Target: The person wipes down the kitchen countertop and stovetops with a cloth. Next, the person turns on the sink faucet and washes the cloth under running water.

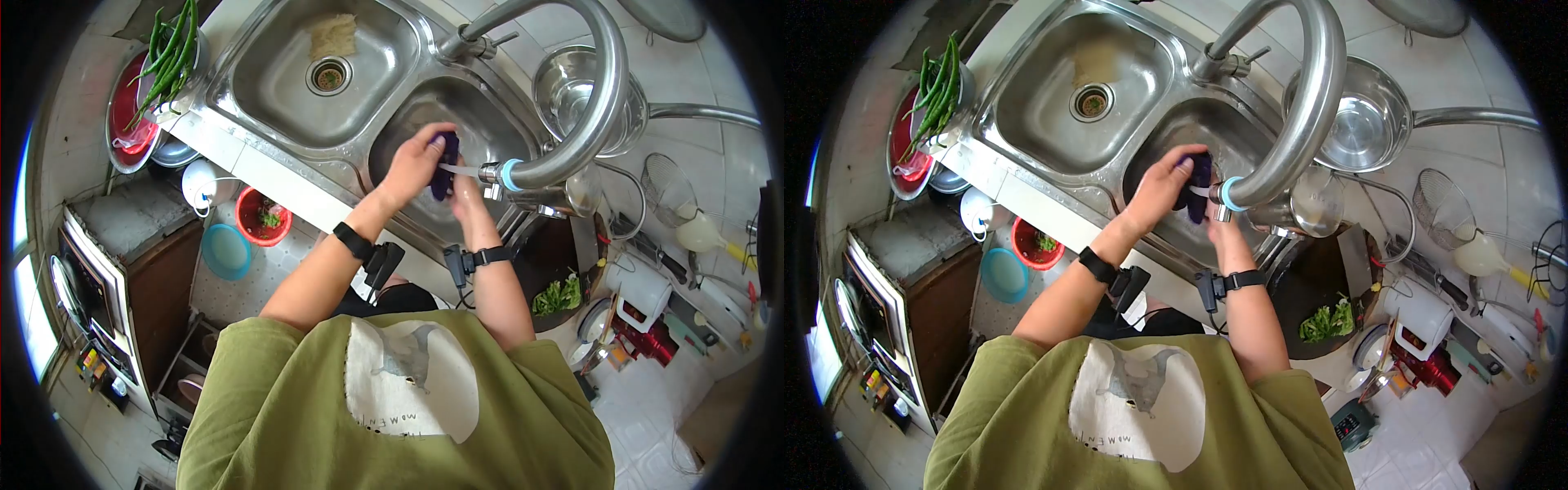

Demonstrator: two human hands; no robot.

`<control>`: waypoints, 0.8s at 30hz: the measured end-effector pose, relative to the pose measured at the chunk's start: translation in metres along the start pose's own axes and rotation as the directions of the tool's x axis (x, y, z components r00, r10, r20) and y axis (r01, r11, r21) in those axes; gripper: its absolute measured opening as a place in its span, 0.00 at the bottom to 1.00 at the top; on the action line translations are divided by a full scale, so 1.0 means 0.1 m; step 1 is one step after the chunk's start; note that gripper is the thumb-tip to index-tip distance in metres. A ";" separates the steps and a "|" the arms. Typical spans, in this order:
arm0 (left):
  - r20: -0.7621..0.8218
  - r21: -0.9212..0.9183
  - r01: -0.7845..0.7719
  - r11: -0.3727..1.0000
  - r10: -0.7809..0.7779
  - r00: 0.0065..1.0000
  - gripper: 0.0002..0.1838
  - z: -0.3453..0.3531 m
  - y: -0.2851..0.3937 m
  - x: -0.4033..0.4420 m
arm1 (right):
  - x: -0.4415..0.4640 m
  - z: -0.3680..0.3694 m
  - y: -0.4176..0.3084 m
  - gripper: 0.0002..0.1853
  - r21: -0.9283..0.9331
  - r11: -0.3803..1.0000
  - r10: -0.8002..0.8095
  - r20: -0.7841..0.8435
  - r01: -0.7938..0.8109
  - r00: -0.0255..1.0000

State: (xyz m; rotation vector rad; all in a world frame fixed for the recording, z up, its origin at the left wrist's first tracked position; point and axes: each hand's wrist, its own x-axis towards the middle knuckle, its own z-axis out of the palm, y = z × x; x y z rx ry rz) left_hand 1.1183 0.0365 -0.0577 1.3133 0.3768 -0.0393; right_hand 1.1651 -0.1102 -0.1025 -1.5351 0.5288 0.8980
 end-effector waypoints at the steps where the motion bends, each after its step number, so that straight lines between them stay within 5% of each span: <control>1: -0.008 -0.231 0.120 0.966 -0.125 0.992 0.17 -0.03 -0.07 0.02 | 0.01 0.06 0.06 0.27 0.064 0.998 -0.017 0.013 0.016 1.000; 2: 0.010 -0.449 0.225 0.865 -0.247 0.969 0.18 -0.06 -0.16 0.03 | 0.07 0.09 0.14 0.25 0.126 0.991 -0.036 0.027 0.032 0.999; 3: -0.041 -0.465 0.281 0.840 -0.337 0.941 0.20 -0.10 -0.25 0.03 | 0.25 0.14 0.25 0.21 0.142 0.962 -0.226 -0.065 0.233 0.972; 4: -0.042 -0.463 0.281 0.841 -0.337 0.940 0.20 -0.09 -0.20 0.02 | 0.20 0.21 0.17 0.21 0.144 0.962 -0.226 -0.065 0.233 0.972; 6: -0.142 -0.573 0.481 0.663 -0.659 0.739 0.22 -0.05 -0.05 -0.04 | -0.02 0.39 -0.09 0.17 -0.204 0.897 -0.418 -0.107 0.392 0.902; 7: 0.098 -0.675 0.535 0.508 -0.657 0.747 0.23 -0.12 -0.33 0.06 | -0.06 0.47 -0.04 0.17 -0.262 0.852 -0.479 -0.039 0.454 0.877; 11: 0.381 -0.798 0.536 0.274 -0.459 0.802 0.19 -0.24 -0.82 0.27 | -0.58 0.66 -0.10 0.22 -0.653 0.513 -0.661 0.112 0.557 0.742; 14: 0.275 -0.813 0.475 0.336 -0.498 0.823 0.19 -0.10 -1.05 0.31 | -0.56 0.60 -0.14 0.22 -0.605 0.480 -0.721 0.141 0.636 0.678; 15: 0.142 -0.771 0.424 0.475 -0.521 0.842 0.17 0.05 -1.11 0.31 | -0.44 0.52 -0.22 0.23 -0.590 0.386 -0.789 0.187 0.709 0.585; 16: 0.008 -0.704 0.377 0.601 -0.525 0.851 0.17 0.22 -1.15 0.26 | -0.30 0.43 -0.30 0.24 -0.512 0.622 -0.676 0.031 0.592 0.736; 18: -0.072 -0.610 0.393 0.688 -0.542 0.837 0.17 0.32 -0.91 0.19 | -0.06 0.16 -0.34 0.25 -0.682 0.549 -0.614 0.063 0.483 0.787; 20: -0.064 -0.596 0.474 0.649 -0.626 0.777 0.16 0.27 -0.56 0.15 | -0.16 0.28 -0.31 0.25 -0.725 0.522 -0.636 0.021 0.450 0.772; 21: -0.006 -0.584 0.483 0.652 -0.598 0.801 0.16 0.25 -0.52 0.11 | -0.28 0.34 -0.23 0.24 -0.765 0.504 -0.652 -0.032 0.402 0.757; 22: 0.032 -0.513 0.463 0.723 -0.523 0.852 0.16 0.18 -0.67 0.16 | -0.35 0.44 -0.11 0.24 -0.815 0.341 -0.798 0.011 0.467 0.602; 24: 0.070 -0.445 0.423 0.789 -0.441 0.895 0.16 0.17 -0.76 0.19 | -0.51 0.52 -0.13 0.25 -0.795 0.322 -0.791 0.072 0.514 0.608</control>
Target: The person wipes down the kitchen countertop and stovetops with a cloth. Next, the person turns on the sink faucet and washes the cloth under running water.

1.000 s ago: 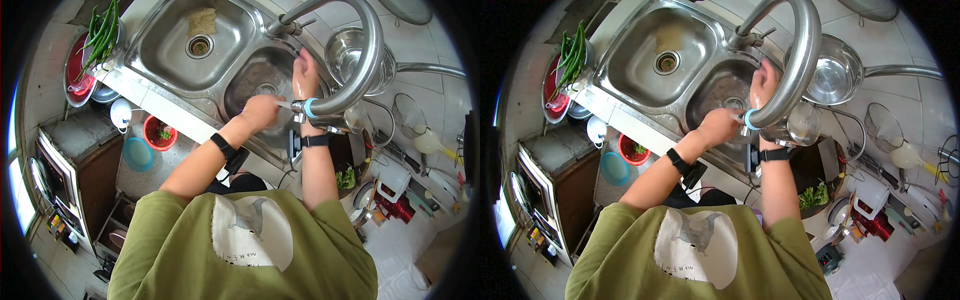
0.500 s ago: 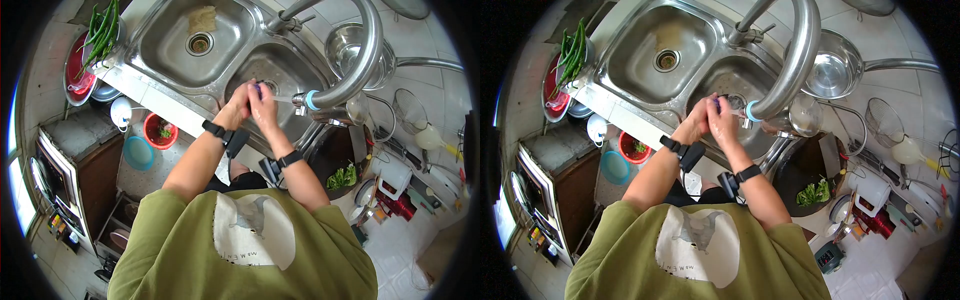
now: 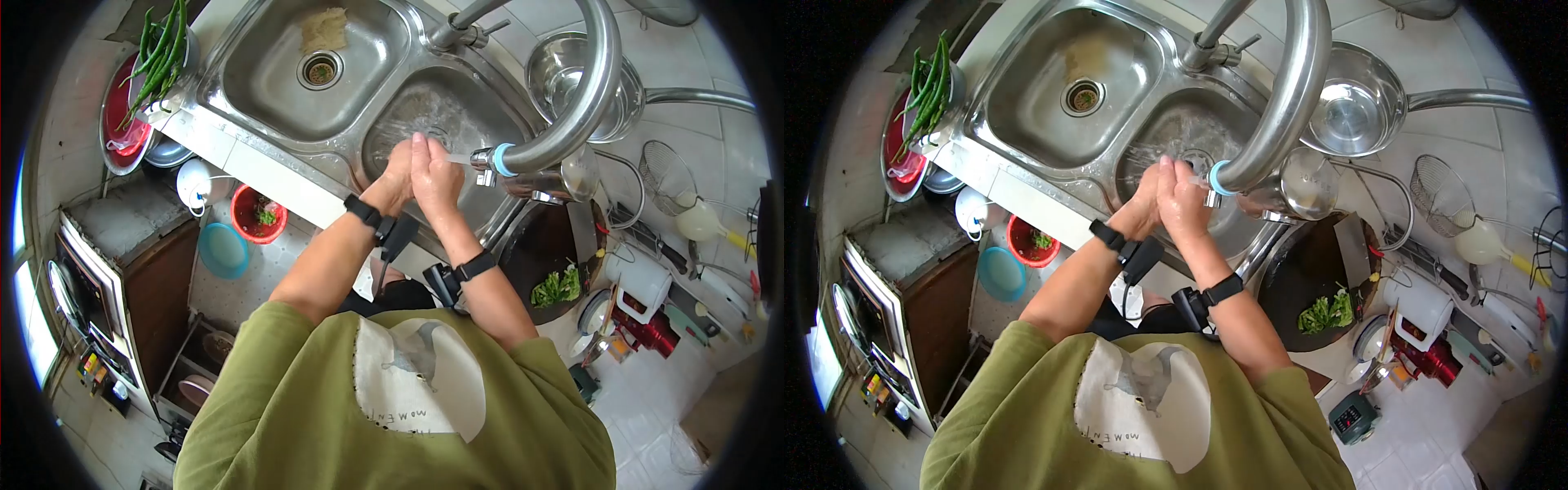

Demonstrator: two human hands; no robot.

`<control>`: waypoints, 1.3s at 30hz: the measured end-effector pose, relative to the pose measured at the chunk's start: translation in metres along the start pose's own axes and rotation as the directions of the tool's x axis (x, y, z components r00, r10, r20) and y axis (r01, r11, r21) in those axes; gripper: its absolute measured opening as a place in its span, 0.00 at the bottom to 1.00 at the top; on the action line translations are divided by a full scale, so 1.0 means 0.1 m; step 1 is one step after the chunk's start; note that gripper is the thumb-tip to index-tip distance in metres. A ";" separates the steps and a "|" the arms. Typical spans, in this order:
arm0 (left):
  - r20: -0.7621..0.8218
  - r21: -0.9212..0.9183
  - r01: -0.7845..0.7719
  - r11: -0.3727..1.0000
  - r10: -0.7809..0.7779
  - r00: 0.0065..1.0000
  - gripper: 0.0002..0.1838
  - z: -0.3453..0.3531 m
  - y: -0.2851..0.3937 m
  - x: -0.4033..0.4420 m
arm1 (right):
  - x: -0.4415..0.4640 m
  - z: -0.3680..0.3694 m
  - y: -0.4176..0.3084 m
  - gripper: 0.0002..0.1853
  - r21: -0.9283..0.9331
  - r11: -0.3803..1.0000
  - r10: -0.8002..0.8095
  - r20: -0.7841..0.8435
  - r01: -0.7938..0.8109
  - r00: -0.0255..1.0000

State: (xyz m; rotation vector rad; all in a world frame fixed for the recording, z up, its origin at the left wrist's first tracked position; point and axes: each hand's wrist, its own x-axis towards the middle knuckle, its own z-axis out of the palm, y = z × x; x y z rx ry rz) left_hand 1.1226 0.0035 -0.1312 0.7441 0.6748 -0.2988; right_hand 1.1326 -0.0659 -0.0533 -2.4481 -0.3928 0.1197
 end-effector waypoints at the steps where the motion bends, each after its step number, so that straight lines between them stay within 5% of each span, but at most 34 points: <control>1: -0.106 -0.183 0.017 0.983 -0.036 0.994 0.16 0.11 0.02 -0.09 | 0.05 0.00 0.02 0.26 0.054 0.997 0.057 0.001 -0.057 0.998; 2: -0.204 -0.358 0.018 0.934 -0.097 0.974 0.16 0.17 0.00 -0.18 | 0.19 0.04 0.23 0.25 0.022 0.991 0.129 0.057 -0.130 0.990; 4: -0.153 -0.209 0.025 0.978 -0.058 0.987 0.16 0.06 -0.17 -0.04 | 0.35 0.01 0.46 0.24 -0.013 0.996 0.090 0.176 -0.089 0.980; 8: -0.066 -0.292 0.101 0.951 -0.126 0.990 0.17 -0.02 -0.01 -0.08 | 0.06 0.01 0.04 0.24 -0.026 0.995 0.098 0.010 -0.097 0.995; 9: 0.046 -0.257 -0.025 0.966 0.038 0.998 0.18 -0.14 -0.07 -0.08 | -0.04 -0.02 -0.12 0.24 0.010 0.998 0.066 0.008 -0.067 0.998; 10: -0.011 0.118 -0.098 0.988 0.100 0.995 0.18 -0.20 -0.06 -0.05 | -0.06 -0.01 -0.10 0.25 -0.023 0.999 0.039 0.039 -0.038 0.998; 12: -0.154 -0.209 0.039 0.977 -0.072 0.985 0.17 -0.05 -0.14 -0.07 | 0.09 0.02 0.13 0.26 -0.080 0.976 0.208 0.098 -0.200 0.973; 14: -0.251 -0.011 0.063 0.998 -0.064 0.966 0.17 0.07 -0.02 -0.24 | 0.21 0.03 0.50 0.27 -0.041 0.995 0.097 0.178 -0.091 0.979; 18: 0.006 -0.219 0.071 0.973 -0.071 0.997 0.20 -0.05 0.15 -0.30 | 0.34 0.11 0.66 0.21 0.062 0.995 0.079 -0.014 -0.078 0.997; 20: 0.055 -0.077 0.008 0.997 -0.004 0.998 0.26 -0.19 0.18 -0.27 | 0.38 -0.06 0.40 0.18 0.196 0.973 0.118 0.040 -0.123 0.992; 21: 0.050 -0.166 0.157 0.974 -0.151 0.987 0.27 -0.19 0.27 -0.31 | 0.35 -0.05 0.31 0.16 0.346 0.933 0.082 0.056 -0.096 0.995; 22: 0.060 -0.253 0.299 0.920 -0.293 0.954 0.28 -0.16 0.37 -0.36 | 0.34 -0.02 0.25 0.15 0.486 0.871 0.042 0.065 -0.068 0.997; 24: 0.287 -0.500 0.325 0.803 -0.200 0.937 0.28 -0.24 0.28 -0.19 | 0.26 0.01 0.21 0.11 0.408 0.891 -0.275 0.139 0.198 0.951; 26: 0.277 -0.556 0.240 0.796 -0.094 0.956 0.24 -0.19 0.21 -0.07 | 0.27 0.10 0.24 0.15 0.380 0.881 -0.337 0.087 0.281 0.938; 28: 0.062 -0.470 0.136 0.872 -0.121 0.991 0.23 -0.01 0.23 -0.16 | 0.35 0.08 0.35 0.16 0.193 0.966 -0.154 -0.112 0.173 0.982; 29: 0.017 -0.485 0.128 0.865 -0.137 0.990 0.21 0.16 0.42 -0.34 | 0.40 0.28 0.53 0.20 0.353 0.935 0.036 -0.184 0.032 0.982; 30: 0.090 -0.554 0.095 0.827 -0.054 0.994 0.20 0.18 0.40 -0.29 | 0.39 0.30 0.67 0.25 0.562 0.804 0.178 0.083 -0.193 0.981; 32: 0.049 -0.551 0.099 0.828 -0.086 0.995 0.21 0.18 0.36 -0.14 | 0.44 0.30 0.57 0.25 0.427 0.698 0.381 0.458 -0.575 0.803; 33: 0.051 -0.555 0.100 0.826 -0.086 0.995 0.21 0.18 0.30 -0.10 | 0.33 0.27 0.41 0.23 0.561 0.730 0.250 0.312 -0.390 0.917; 36: -0.082 -0.471 0.030 0.882 -0.078 0.994 0.23 0.18 0.28 -0.06 | 0.27 0.22 0.29 0.23 0.212 0.973 -0.090 -0.032 0.095 0.995; 37: -0.124 -0.470 0.045 0.881 -0.117 0.985 0.24 0.20 0.26 -0.10 | 0.30 0.21 0.29 0.23 0.216 0.972 -0.088 -0.029 0.093 0.996; 39: -0.195 -0.470 0.079 0.879 -0.191 0.962 0.29 0.28 0.24 -0.16 | 0.43 0.20 0.31 0.22 0.559 0.763 0.155 0.330 -0.325 0.931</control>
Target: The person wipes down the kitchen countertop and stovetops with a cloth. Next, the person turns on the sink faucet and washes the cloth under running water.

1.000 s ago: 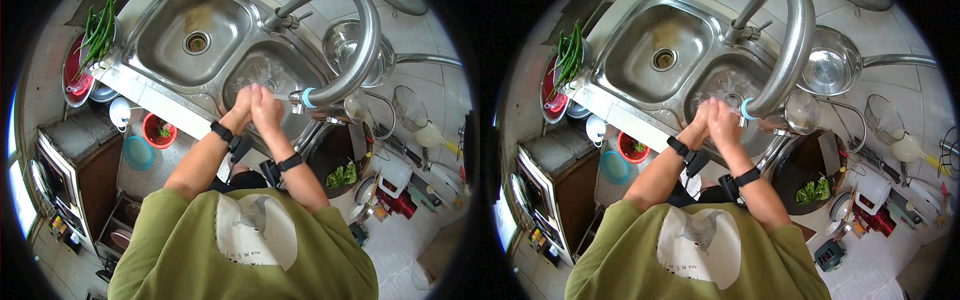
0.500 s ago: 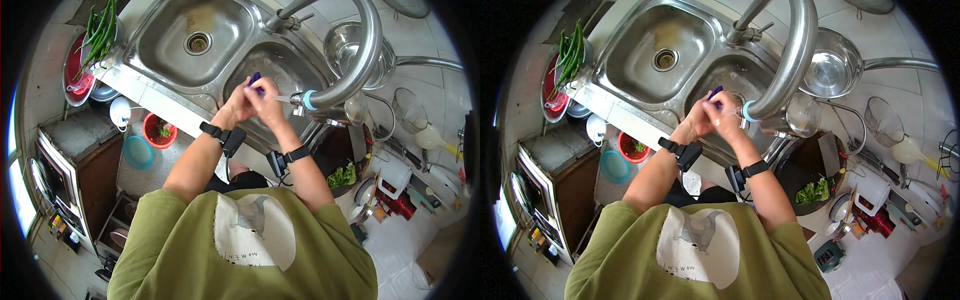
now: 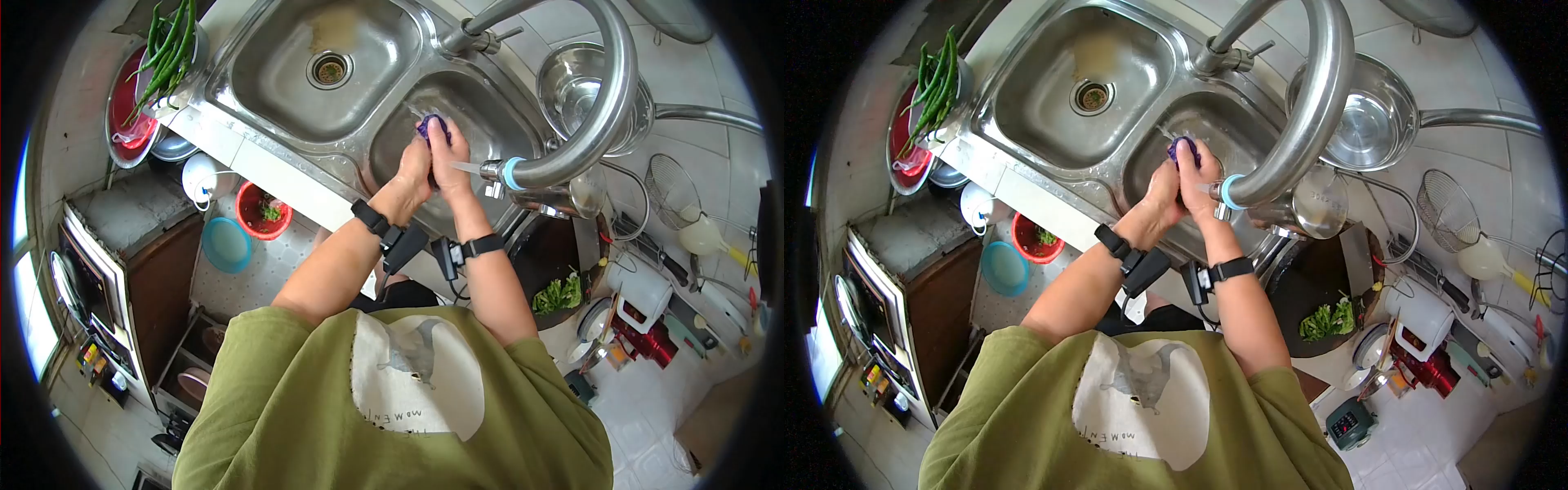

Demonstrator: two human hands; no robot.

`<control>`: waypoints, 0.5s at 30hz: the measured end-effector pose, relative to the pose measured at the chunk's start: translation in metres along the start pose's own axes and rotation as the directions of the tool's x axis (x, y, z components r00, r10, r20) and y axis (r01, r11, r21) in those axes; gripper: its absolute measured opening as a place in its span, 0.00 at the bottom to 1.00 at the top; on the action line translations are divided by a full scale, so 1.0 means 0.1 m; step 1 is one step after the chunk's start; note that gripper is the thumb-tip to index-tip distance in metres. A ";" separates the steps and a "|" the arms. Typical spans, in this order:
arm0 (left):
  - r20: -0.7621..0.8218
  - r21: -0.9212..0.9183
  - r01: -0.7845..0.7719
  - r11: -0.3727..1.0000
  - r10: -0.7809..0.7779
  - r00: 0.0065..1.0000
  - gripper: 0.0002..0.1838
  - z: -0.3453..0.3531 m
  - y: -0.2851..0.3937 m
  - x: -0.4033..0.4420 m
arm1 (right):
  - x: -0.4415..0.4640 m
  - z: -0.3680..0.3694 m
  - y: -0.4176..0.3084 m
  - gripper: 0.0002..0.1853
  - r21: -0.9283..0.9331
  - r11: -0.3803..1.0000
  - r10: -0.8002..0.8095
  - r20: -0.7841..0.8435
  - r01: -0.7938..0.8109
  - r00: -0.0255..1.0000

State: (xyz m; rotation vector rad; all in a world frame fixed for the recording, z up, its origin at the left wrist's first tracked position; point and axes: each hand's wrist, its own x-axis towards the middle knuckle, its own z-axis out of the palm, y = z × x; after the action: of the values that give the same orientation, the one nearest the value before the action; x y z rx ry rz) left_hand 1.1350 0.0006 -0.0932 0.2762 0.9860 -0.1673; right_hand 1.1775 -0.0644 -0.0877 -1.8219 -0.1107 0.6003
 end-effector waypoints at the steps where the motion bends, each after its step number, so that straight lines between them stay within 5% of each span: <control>1: 0.001 0.000 0.003 1.000 -0.003 1.000 0.29 0.03 -0.01 -0.04 | -0.01 0.00 -0.07 0.22 -0.001 1.000 0.002 -0.002 -0.002 1.000; 3: 0.024 0.023 -0.091 0.996 0.090 0.996 0.22 0.09 0.01 -0.10 | 0.00 0.00 -0.21 0.23 0.352 0.915 0.155 0.152 -0.200 0.976; 4: 0.022 0.021 -0.090 0.996 0.089 0.996 0.22 0.07 -0.02 -0.07 | 0.01 -0.02 -0.24 0.25 0.339 0.917 0.156 0.185 -0.212 0.970; 7: -0.091 0.343 -0.140 0.929 0.181 0.979 0.42 0.03 -0.08 -0.01 | 0.03 -0.08 -0.28 0.25 0.308 0.912 0.201 0.241 -0.271 0.949; 11: -0.019 0.305 -0.222 0.926 0.239 0.971 0.28 0.02 -0.09 0.03 | 0.05 -0.08 -0.19 0.24 0.285 0.924 0.198 0.219 -0.256 0.955; 13: -0.029 0.619 -0.270 0.737 0.365 0.930 0.29 0.01 -0.06 0.04 | 0.04 -0.04 -0.17 0.22 0.362 0.903 0.198 0.133 -0.233 0.971; 15: -0.026 0.672 -0.271 0.690 0.387 0.922 0.27 0.03 -0.07 -0.03 | 0.02 -0.03 -0.17 0.23 0.396 0.879 0.253 0.088 -0.267 0.964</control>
State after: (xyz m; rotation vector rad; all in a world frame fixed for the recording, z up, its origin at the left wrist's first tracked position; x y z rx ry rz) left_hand 1.1341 -0.0069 -0.0903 1.1399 0.9969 -0.1576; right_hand 1.1840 -0.0603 -0.0727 -1.4294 0.2281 0.7806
